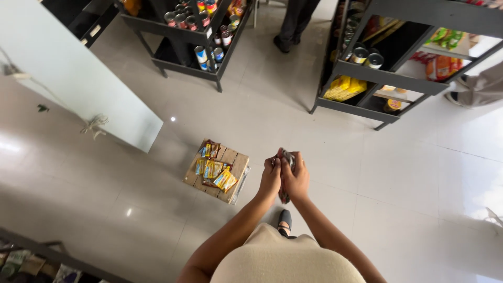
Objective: The person is sorting various snack packets from a stool and placing them into bins on a grocery shelf.
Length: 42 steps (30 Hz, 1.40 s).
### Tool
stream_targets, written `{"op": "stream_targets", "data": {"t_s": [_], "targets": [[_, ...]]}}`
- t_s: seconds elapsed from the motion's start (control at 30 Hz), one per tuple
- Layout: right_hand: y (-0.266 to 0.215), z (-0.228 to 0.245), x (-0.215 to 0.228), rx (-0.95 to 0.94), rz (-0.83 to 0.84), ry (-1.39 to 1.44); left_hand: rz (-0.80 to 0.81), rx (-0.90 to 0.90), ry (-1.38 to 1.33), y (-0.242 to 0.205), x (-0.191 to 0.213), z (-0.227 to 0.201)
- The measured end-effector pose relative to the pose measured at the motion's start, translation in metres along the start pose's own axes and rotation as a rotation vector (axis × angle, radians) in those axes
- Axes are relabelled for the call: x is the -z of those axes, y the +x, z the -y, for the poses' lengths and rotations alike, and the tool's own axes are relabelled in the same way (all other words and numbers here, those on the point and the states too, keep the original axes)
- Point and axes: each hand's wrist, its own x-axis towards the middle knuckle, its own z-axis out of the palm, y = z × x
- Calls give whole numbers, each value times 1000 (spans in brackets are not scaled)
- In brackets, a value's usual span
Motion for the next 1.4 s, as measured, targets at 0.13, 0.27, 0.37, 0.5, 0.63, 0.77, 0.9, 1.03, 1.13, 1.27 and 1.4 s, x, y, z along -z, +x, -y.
{"op": "stream_targets", "data": {"t_s": [0.13, 0.27, 0.37, 0.5, 0.63, 0.77, 0.9, 1.03, 1.13, 1.27, 1.4], "targets": [[31, -19, 11, -76, 42, 207, -6, 43, -116, 8, 11, 5], [34, -17, 29, 22, 86, 613, -24, 5, -262, -10, 10, -21], [27, 4, 38, 128, 233, 696, -165, -30, -117, 16, 4, 1], [17, 8, 25, 167, 370, 612, -251, 86, -361, 50, -15, 52], [35, -20, 2, 161, 452, 448, -256, 174, -621, 30, -22, 37], [15, -12, -23, 122, 472, 458, -292, 141, -579, 62, 10, 91], [3, -6, -65, 44, 485, 472, -374, 125, -532, 43, 54, 40], [38, 11, -115, 9, 419, 435, -267, 198, -456, 77, 77, 69], [47, 3, -167, 3, 363, 406, -93, 266, -324, 99, 119, 62], [32, -23, -253, -250, 397, 397, -397, 328, -253, 177, 223, 100], [29, -73, -316, -380, 416, 244, -648, 406, -192, 233, 313, 168]]}}
